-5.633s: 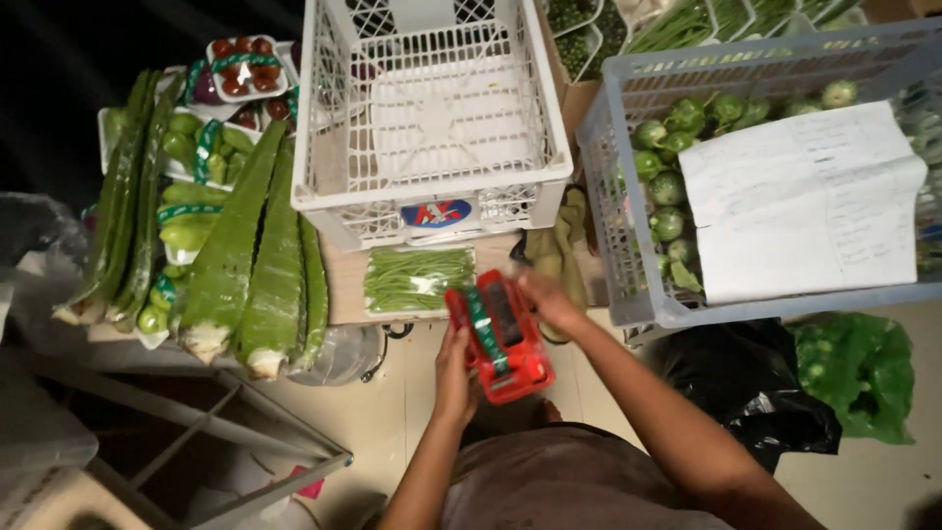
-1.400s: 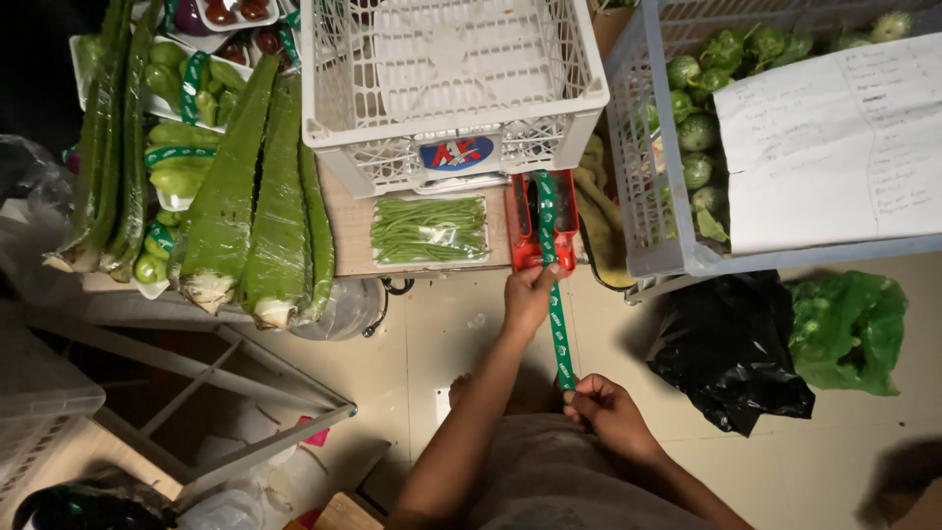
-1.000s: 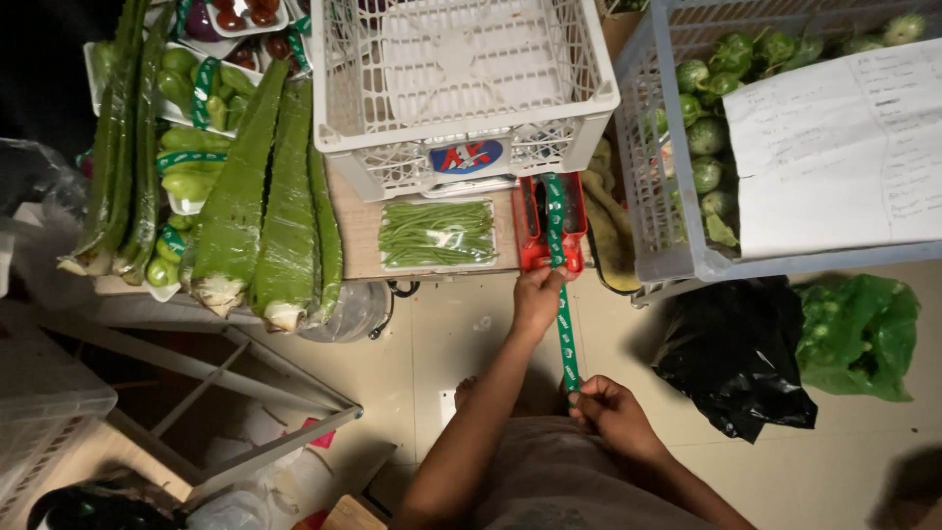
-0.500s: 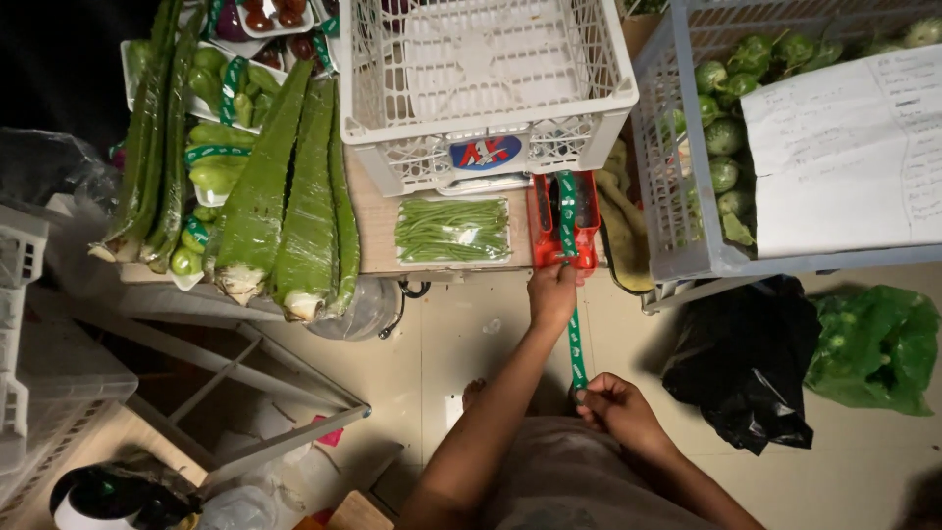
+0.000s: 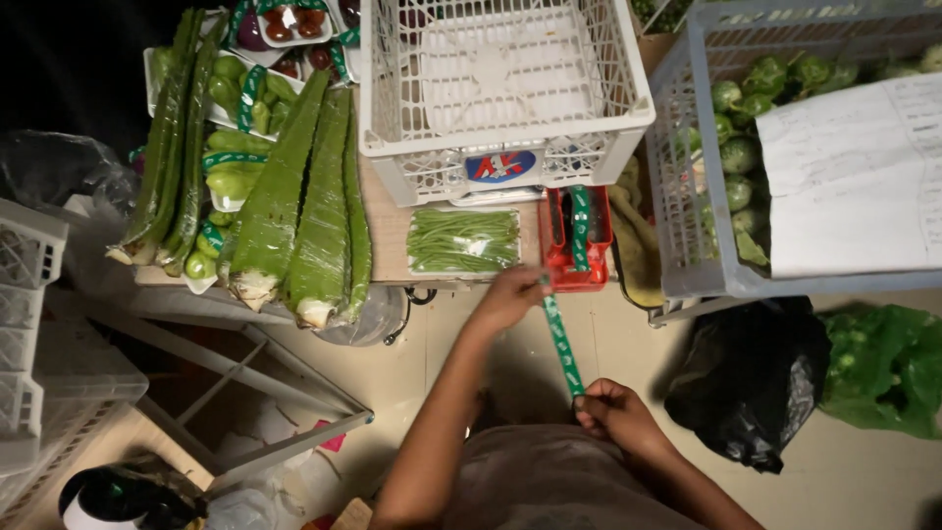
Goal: Packaging green beans by bundling them with tape and placing them into crates.
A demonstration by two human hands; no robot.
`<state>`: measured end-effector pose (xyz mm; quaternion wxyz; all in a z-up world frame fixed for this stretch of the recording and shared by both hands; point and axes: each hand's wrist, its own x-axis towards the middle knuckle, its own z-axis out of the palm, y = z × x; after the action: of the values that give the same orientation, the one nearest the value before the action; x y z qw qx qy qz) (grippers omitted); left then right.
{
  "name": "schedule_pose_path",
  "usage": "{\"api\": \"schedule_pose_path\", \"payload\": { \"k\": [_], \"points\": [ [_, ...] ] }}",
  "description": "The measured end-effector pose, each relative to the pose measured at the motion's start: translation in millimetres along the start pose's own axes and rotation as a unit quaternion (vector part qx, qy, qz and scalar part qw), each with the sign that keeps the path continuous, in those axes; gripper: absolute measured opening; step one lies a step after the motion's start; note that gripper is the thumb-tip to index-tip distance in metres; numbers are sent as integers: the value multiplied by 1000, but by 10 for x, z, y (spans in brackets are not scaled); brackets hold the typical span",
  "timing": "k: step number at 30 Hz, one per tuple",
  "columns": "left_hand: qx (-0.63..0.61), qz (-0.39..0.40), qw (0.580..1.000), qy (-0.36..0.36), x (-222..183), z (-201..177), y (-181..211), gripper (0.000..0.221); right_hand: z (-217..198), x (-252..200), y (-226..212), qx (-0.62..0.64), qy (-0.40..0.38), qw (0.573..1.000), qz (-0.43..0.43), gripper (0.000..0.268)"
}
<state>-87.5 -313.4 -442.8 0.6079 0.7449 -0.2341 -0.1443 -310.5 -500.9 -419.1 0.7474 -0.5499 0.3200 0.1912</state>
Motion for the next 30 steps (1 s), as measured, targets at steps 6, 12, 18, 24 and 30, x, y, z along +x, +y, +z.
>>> {"api": "schedule_pose_path", "payload": {
  "k": [6,12,18,24,30],
  "points": [
    [-5,-49,973,227,-144,-851,-87,12,639,522,-246,-101,-17,993,-62,5],
    [224,-95,953,179,122,-1398,-46,18,1231,709,-651,-132,-65,984,-105,5],
    [351,-136,922,94,404,-1503,-393,26,1389,745,-808,-135,-64,984,-95,9],
    [374,-152,912,72,435,-1627,-384,29,1409,796,-807,-143,-56,984,-84,10],
    [390,-162,906,37,379,-1670,-270,28,1371,829,-708,-168,-76,979,-82,7]
  ]
}}
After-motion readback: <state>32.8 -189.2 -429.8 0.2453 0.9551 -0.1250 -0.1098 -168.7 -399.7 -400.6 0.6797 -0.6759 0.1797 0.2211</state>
